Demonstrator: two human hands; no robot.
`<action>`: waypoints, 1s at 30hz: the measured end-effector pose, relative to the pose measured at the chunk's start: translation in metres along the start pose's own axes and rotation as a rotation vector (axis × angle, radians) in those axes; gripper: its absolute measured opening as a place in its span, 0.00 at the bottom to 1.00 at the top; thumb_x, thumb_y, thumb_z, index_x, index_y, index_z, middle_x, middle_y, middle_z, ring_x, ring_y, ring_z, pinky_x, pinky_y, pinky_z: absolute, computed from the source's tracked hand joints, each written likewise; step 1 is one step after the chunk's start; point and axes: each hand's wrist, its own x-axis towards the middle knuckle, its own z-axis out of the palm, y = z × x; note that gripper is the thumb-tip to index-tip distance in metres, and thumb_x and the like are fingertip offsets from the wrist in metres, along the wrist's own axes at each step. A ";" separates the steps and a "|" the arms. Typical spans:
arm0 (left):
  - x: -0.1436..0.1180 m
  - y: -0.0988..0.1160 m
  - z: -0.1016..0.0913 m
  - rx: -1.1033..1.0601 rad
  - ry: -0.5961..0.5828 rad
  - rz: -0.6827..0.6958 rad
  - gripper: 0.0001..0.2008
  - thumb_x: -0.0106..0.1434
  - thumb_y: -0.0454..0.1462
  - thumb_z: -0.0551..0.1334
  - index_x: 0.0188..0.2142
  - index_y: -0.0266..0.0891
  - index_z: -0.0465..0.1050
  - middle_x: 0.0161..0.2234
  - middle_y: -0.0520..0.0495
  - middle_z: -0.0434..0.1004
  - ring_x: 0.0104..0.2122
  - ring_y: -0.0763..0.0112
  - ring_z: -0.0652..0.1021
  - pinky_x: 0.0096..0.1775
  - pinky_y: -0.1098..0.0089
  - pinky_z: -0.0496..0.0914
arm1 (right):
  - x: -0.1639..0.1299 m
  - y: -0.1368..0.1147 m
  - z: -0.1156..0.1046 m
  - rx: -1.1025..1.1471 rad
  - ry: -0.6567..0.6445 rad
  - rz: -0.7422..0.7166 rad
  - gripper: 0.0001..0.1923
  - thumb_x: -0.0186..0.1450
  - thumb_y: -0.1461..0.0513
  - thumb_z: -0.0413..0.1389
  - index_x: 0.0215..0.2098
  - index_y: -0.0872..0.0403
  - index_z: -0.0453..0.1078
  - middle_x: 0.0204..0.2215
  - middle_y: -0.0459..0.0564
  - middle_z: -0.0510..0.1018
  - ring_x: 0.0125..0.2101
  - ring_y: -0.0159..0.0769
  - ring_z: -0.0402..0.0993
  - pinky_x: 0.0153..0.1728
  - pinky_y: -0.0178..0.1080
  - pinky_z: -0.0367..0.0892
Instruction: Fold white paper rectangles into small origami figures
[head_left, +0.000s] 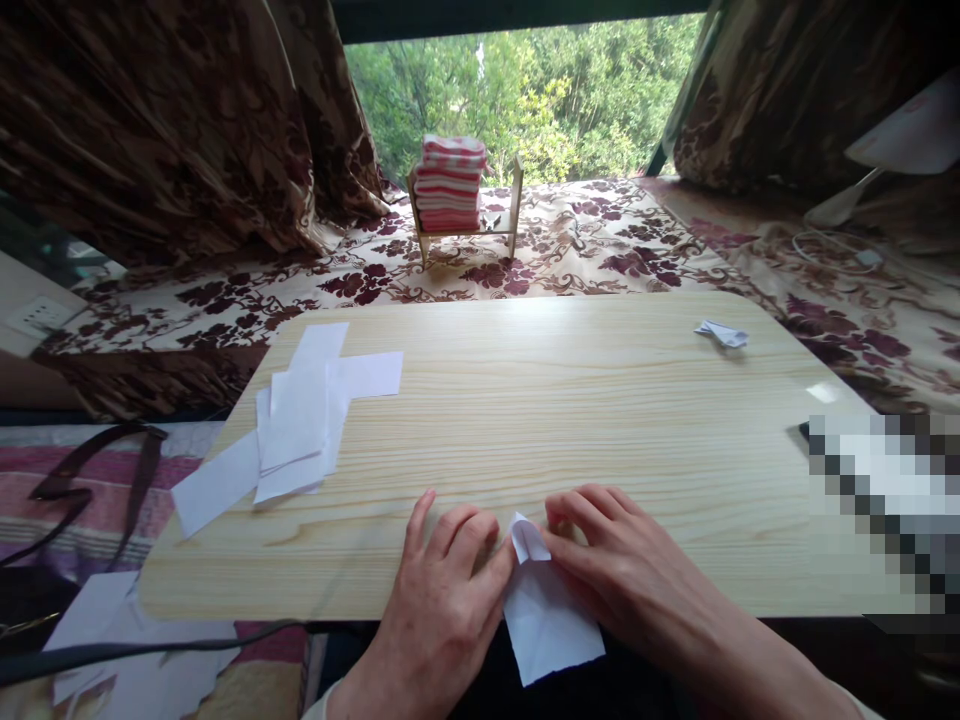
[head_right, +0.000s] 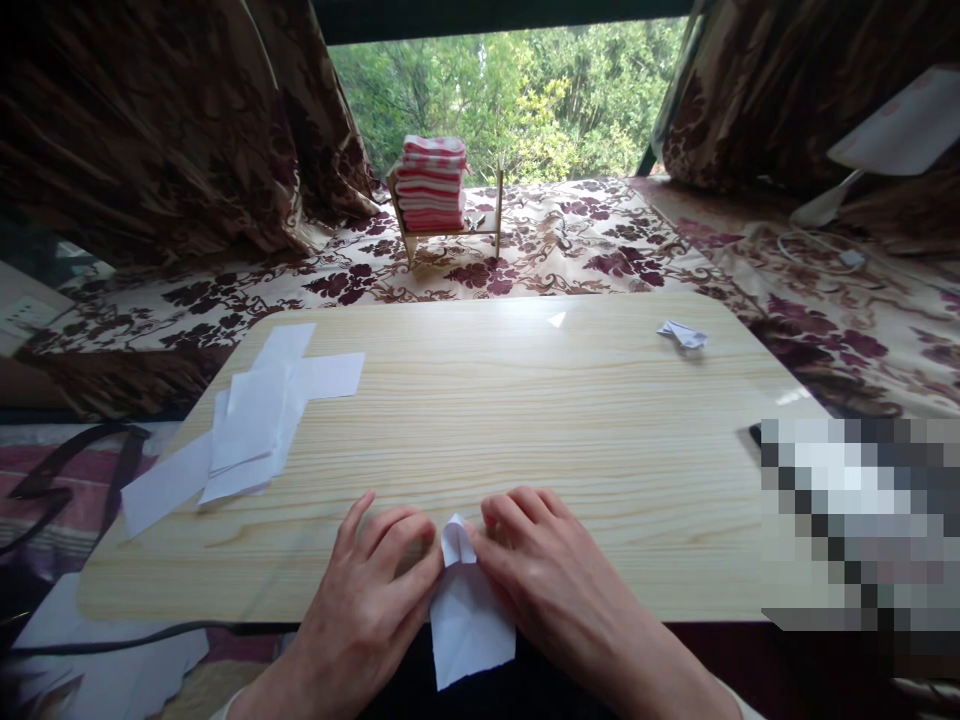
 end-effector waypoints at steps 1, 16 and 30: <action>0.000 0.000 0.000 -0.001 0.004 0.001 0.12 0.68 0.33 0.53 0.47 0.40 0.73 0.43 0.46 0.75 0.48 0.63 0.69 0.62 0.51 0.45 | 0.000 0.000 0.000 0.005 -0.004 0.002 0.16 0.66 0.69 0.53 0.52 0.52 0.67 0.39 0.51 0.70 0.38 0.41 0.62 0.38 0.42 0.59; 0.002 0.002 -0.003 -0.001 -0.025 0.001 0.13 0.67 0.31 0.54 0.45 0.40 0.74 0.43 0.45 0.74 0.49 0.62 0.68 0.61 0.50 0.46 | 0.001 -0.001 -0.001 0.015 0.001 0.027 0.16 0.66 0.68 0.54 0.51 0.50 0.69 0.38 0.50 0.70 0.37 0.40 0.62 0.37 0.41 0.59; 0.000 0.002 -0.002 -0.008 0.005 -0.007 0.13 0.67 0.32 0.53 0.46 0.42 0.74 0.44 0.45 0.74 0.49 0.62 0.69 0.61 0.49 0.47 | 0.002 -0.003 -0.003 0.008 -0.003 0.041 0.14 0.66 0.68 0.52 0.48 0.50 0.70 0.37 0.50 0.70 0.35 0.38 0.62 0.36 0.40 0.58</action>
